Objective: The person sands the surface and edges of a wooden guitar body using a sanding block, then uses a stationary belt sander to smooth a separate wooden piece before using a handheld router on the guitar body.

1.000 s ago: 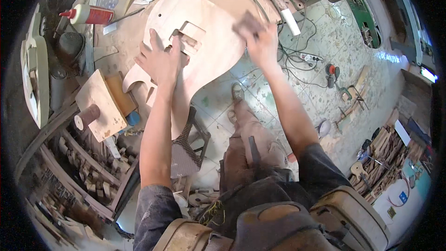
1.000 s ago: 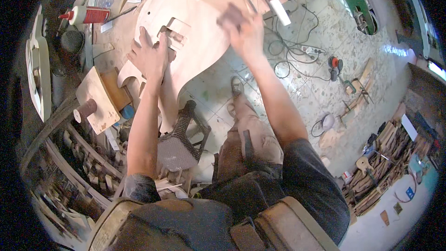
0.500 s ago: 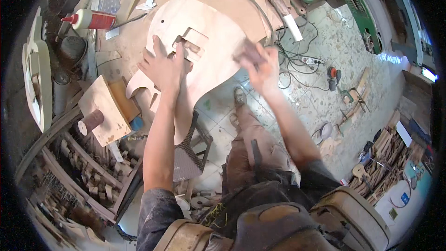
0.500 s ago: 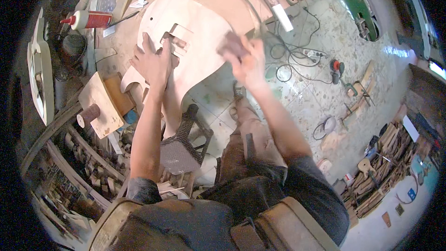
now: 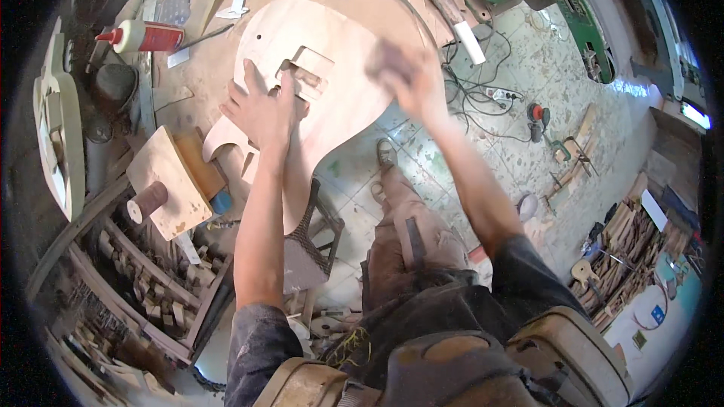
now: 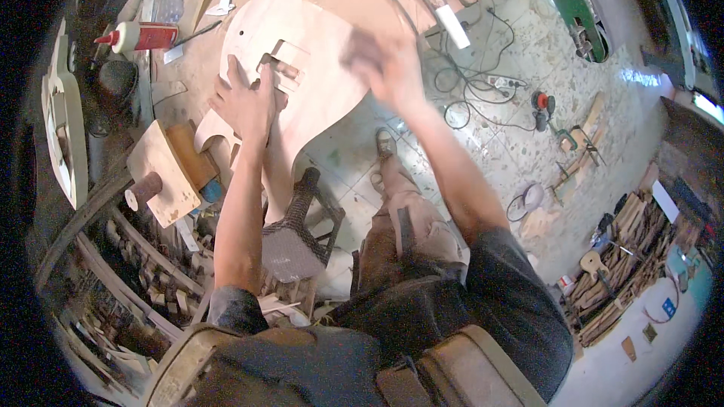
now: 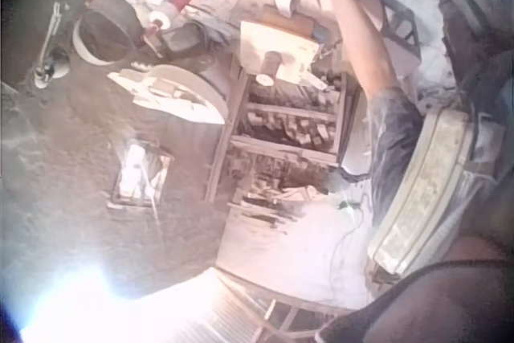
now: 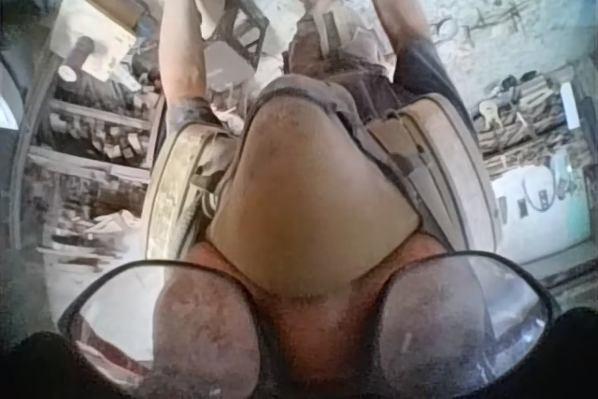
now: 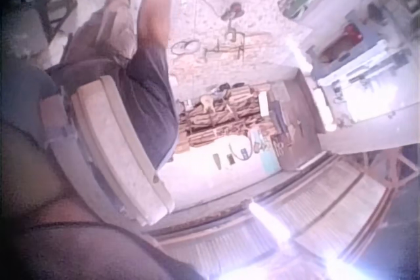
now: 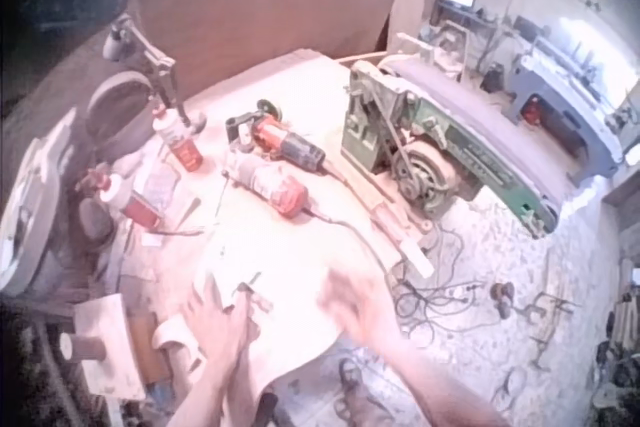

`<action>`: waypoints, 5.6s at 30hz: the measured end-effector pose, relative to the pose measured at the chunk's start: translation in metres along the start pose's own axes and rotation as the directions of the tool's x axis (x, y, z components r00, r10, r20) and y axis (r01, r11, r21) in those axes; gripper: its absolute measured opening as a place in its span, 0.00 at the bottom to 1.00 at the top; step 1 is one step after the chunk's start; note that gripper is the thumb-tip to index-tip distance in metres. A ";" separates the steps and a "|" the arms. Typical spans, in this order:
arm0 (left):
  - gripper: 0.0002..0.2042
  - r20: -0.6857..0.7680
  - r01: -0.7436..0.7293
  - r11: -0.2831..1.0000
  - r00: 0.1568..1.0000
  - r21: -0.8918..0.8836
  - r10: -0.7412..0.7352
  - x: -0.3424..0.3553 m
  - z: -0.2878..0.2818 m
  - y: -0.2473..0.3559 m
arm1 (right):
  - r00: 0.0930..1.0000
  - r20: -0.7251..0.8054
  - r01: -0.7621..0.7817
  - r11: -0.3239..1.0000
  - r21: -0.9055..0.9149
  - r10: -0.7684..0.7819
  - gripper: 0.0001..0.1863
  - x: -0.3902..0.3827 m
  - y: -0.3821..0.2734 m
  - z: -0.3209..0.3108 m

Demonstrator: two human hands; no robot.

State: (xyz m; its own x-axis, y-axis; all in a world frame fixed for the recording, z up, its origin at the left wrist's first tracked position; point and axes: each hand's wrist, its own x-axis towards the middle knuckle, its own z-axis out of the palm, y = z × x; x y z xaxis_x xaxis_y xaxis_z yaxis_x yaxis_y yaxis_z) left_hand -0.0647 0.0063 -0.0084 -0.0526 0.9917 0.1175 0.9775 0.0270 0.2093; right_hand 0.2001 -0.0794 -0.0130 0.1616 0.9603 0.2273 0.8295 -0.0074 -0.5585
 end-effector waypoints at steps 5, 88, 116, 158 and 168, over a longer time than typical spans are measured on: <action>0.41 0.002 -0.014 1.000 1.000 0.008 0.014 -0.001 -0.002 0.006 | 0.997 0.048 0.039 0.962 0.269 -0.054 0.23 0.036 0.004 -0.013; 0.38 0.125 -0.406 0.850 0.875 -0.335 0.468 -0.073 -0.041 0.031 | 0.981 -0.075 0.165 0.975 -0.145 -0.177 0.22 0.091 0.064 0.002; 0.48 -0.067 -0.181 0.284 0.928 -0.942 0.368 -0.231 -0.248 0.072 | 0.634 0.632 -0.760 0.204 0.617 0.447 0.39 -0.252 -0.084 -0.114; 0.28 -0.133 -0.854 -0.388 -0.365 -0.347 0.921 -0.435 -0.250 0.431 | 0.788 0.008 -0.213 0.260 0.942 0.616 0.50 -0.572 -0.120 -0.337; 0.36 0.388 -0.618 0.328 0.040 -0.715 0.921 -0.327 -0.243 0.424 | 0.809 0.005 -0.228 0.307 0.924 0.588 0.51 -0.543 -0.121 -0.333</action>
State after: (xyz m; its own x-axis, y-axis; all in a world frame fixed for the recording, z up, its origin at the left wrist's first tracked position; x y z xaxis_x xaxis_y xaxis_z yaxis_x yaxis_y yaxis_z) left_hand 0.3169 -0.3370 0.2778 0.9773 0.1133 -0.1791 0.2068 -0.6936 0.6900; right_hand 0.1901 -0.6929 0.1971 0.6158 0.7739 -0.1481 -0.2766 0.0364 -0.9603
